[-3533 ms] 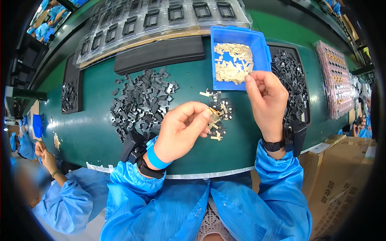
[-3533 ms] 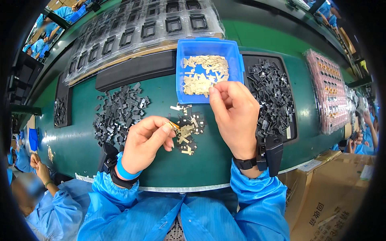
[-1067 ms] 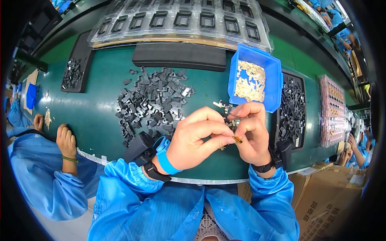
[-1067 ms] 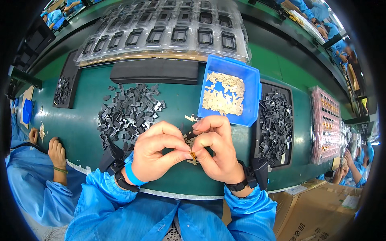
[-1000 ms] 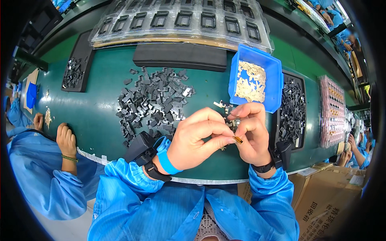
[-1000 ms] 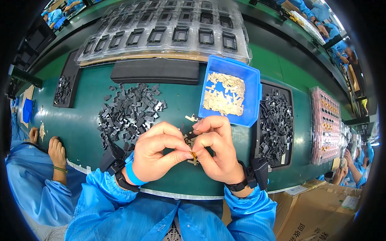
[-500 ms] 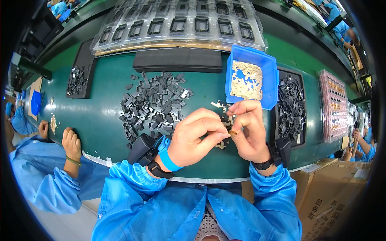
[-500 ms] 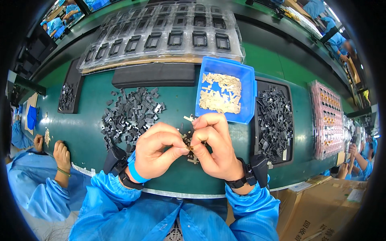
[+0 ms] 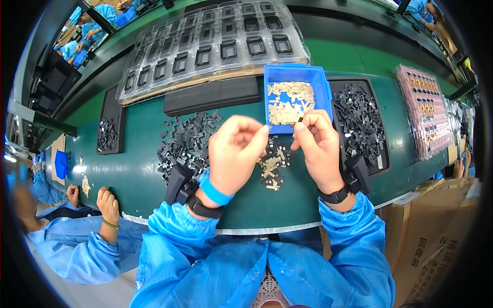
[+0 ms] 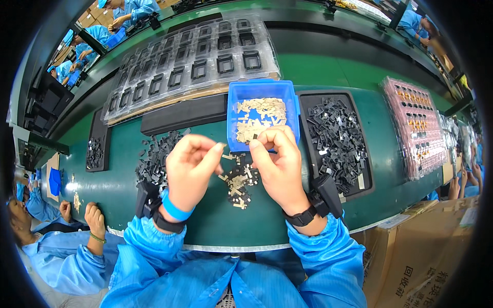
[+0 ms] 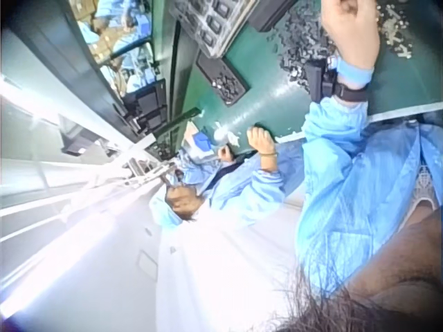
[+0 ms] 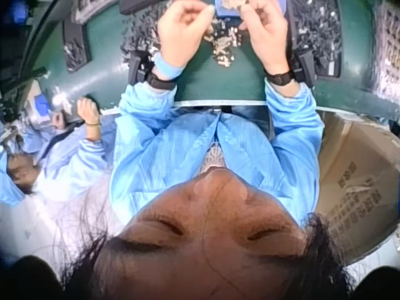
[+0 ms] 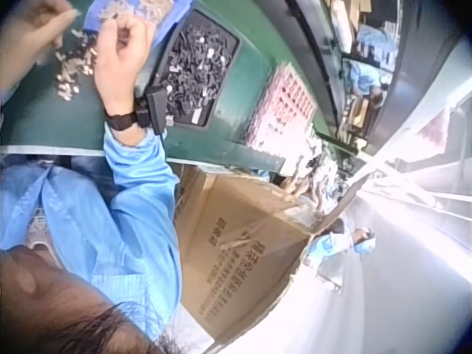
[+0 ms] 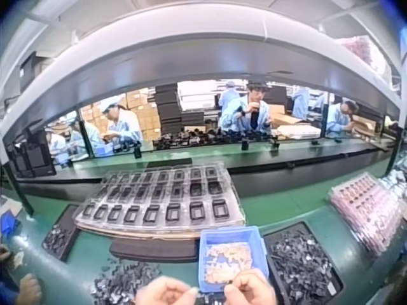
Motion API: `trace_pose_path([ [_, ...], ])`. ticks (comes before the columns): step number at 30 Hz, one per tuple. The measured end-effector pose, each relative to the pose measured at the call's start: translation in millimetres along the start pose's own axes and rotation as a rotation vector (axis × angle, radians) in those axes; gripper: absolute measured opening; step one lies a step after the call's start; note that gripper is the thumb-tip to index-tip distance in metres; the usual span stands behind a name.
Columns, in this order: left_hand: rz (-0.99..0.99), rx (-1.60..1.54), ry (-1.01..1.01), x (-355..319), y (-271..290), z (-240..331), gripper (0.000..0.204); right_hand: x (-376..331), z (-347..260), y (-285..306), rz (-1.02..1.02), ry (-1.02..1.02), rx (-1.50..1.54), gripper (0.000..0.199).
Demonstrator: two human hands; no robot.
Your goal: Manually assemble small gold-colored metal contacts onto black plastic base components at a factory assembly station.
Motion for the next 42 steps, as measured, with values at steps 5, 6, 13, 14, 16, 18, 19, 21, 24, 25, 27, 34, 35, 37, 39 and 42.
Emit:
trace_pose_path([
  [5, -0.047, 0.171, 0.029, 27, -18, -1, 0.019, 1, 1, 4, 0.081, 0.011, -0.009, 0.007],
  [6, -0.08, 0.196, -0.011, 29, -17, -4, 0.025, 0, 1, 4, 0.08, 0.009, -0.008, 0.007],
  [13, 0.0, 0.2, 0.096, 19, 13, 5, 0.023, 1, 2, 6, 0.115, -0.016, 0.024, 0.008],
  [14, 0.039, 0.275, 0.065, 15, 25, 4, 0.02, 1, 2, 6, 0.108, -0.024, 0.017, 0.008],
  [16, 0.038, 0.586, -0.049, 7, 49, 4, 0.013, 1, 1, 8, 0.118, -0.027, 0.016, 0.008],
  [18, -0.019, 0.886, -0.097, -6, 59, 7, 0.015, 0, -1, 9, 0.104, -0.015, -0.009, 0.007],
  [19, -0.053, 0.957, -0.091, -12, 62, 6, 0.017, 1, -1, 10, 0.089, 0.001, -0.023, 0.007],
  [21, -0.098, 0.95, -0.134, -25, 69, -3, 0.025, 2, 0, 8, 0.074, 0.005, -0.02, 0.006],
  [24, -0.144, 1.058, -0.182, -37, 62, -9, 0.026, 2, 4, 7, 0.059, -0.007, -0.031, 0.006],
  [25, -0.171, 1.087, -0.206, -39, 60, -13, 0.02, 2, 4, 6, 0.058, -0.007, -0.022, 0.006],
  [27, -0.127, 1.113, -0.254, -38, 55, -12, 0.014, 2, 4, 5, 0.052, -0.001, -0.019, 0.006],
  [34, -0.235, 0.016, 0.207, -24, 41, -8, 0.016, 0, 10, -8, -0.02, -0.118, 0.026, 0.006],
  [35, -0.242, 0.008, 0.194, -21, 39, -7, 0.016, -1, 9, -12, -0.046, -0.161, 0.039, 0.006],
  [37, -0.23, -0.26, 0.295, -17, 36, -10, 0.016, 0, -2, -23, -0.133, -0.162, -0.016, 0.007],
  [39, -0.255, -0.342, 0.303, -16, 37, -17, 0.016, 0, -7, -33, -0.195, -0.171, 0.055, 0.013],
  [42, -0.308, -0.491, 0.375, -16, 38, -23, 0.012, -2, -11, -45, -0.285, -0.227, 0.16, 0.02],
])
Point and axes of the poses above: each hand's wrist, its own x-axis towards the middle knuckle, its own y-axis out of the back of the hand, z = x × y, the point moved 4 cm from there along x, towards the middle knuckle, and after that the axes turned 7 degrees about y, right-handed, at the moved point
